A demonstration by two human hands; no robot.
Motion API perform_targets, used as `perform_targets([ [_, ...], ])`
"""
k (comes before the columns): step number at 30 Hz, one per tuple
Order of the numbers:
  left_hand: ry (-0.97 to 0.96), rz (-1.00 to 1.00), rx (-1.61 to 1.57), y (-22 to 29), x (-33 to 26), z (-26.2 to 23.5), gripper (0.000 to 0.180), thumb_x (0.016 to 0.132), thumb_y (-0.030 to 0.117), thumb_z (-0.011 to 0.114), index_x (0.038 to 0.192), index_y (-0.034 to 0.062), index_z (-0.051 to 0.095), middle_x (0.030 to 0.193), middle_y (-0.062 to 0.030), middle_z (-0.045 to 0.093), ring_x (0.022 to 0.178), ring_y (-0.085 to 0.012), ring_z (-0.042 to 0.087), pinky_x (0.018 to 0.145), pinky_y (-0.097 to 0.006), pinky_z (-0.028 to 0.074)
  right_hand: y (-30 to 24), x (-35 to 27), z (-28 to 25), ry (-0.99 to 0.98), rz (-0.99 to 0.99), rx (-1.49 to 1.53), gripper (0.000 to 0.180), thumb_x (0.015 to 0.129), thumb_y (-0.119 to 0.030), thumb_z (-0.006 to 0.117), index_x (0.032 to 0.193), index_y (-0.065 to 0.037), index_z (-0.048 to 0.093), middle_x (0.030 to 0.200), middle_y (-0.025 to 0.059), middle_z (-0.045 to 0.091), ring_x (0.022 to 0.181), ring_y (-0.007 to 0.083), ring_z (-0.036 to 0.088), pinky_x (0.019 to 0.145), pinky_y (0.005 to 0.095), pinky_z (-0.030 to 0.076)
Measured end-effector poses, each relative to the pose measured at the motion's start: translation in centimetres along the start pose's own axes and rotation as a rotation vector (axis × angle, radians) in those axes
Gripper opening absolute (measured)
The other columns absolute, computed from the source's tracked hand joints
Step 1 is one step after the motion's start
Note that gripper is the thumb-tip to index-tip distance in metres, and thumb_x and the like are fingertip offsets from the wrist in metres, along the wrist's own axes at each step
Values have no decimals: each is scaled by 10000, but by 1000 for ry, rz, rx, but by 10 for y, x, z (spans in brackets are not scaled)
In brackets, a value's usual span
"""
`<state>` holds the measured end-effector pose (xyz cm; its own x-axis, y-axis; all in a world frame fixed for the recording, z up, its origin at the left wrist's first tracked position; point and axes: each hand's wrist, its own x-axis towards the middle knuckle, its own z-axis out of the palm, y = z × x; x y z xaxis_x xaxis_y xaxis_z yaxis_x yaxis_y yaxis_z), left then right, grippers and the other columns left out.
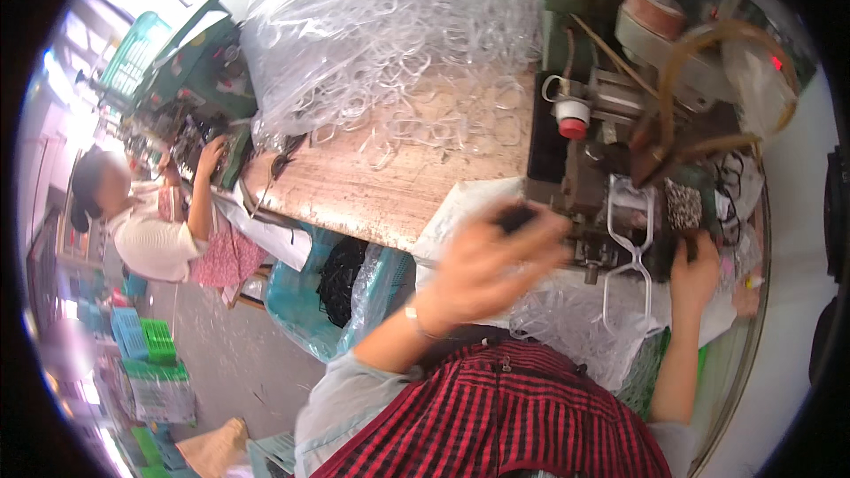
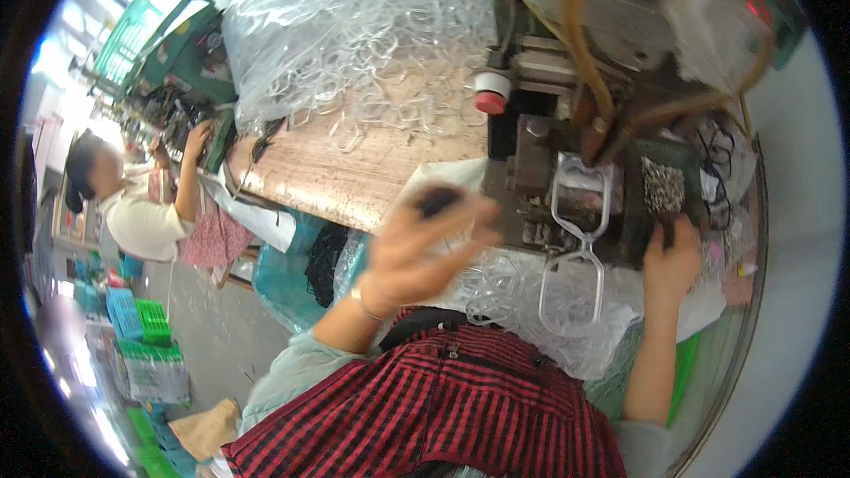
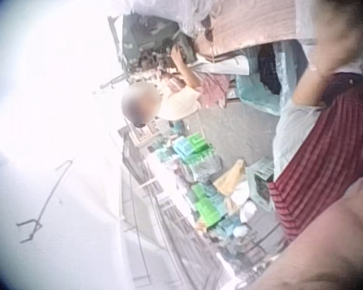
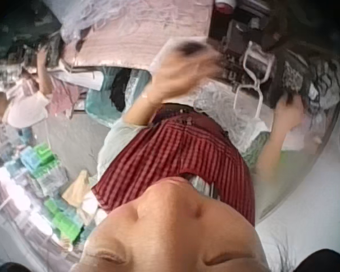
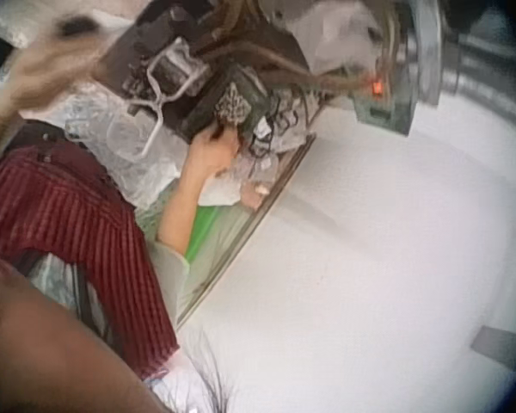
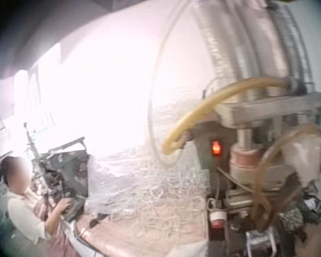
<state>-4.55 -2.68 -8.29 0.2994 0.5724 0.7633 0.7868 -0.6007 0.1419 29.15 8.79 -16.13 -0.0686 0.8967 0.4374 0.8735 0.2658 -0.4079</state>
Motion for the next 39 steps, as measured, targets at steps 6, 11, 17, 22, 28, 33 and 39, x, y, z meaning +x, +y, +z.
perform_targets([
  [6,188,-685,523,-153,-61,-100,137,843,79,693,978,70,714,1001,-112,698,922,-310,624,868,-392,473,-3,14,0,56,107,425,196,878,-18,610,1061,-21,681,945,67,691,863,151,629,798,296,491],
  [11,61,-599,599,-240,-68,-49,102,800,49,672,886,83,713,1000,-98,680,973,-328,596,862,-427,474,-34,30,12,19,176,521,175,889,-52,643,1050,-11,695,968,89,710,887,166,651,834,290,494],
  [17,140,-588,494,-238,-63,-6,125,740,7,631,842,69,670,966,-83,642,990,-336,561,873,-417,466,3,-11,-11,162,233,325,156,889,-28,673,1039,-13,709,1009,95,718,955,172,653,893,292,487],
  [22,-146,-510,530,-212,-55,17,298,740,9,653,1030,80,657,988,-102,656,997,-341,579,854,-438,481,-35,-17,-46,126,202,544,138,872,-6,695,1009,5,712,984,66,712,929,151,640,873,282,494],
  [28,-326,-595,455,-263,-109,37,335,773,-44,585,1074,74,673,1030,-161,673,1003,-386,608,834,-466,510,-116,54,-12,21,11,848,322,790,-17,752,1097,-22,655,992,61,709,930,157,663,862,304,512],
  [33,-379,-589,394,-297,-86,-12,345,802,2,599,1124,72,700,862,-175,683,759,-336,655,703,-440,511,-134,42,-13,11,113,1052,399,801,-6,743,1169,10,588,959,83,695,883,129,652,805,276,519],
  [39,29,-1318,-632,-247,-37,-37,244,941,221,682,1076,18,675,809,-36,643,736,-141,646,631,-226,506,-149,48,-17,-160,295,1479,510,826,1,730,1294,1,527,1016,96,705,906,133,654,789,257,517],
])
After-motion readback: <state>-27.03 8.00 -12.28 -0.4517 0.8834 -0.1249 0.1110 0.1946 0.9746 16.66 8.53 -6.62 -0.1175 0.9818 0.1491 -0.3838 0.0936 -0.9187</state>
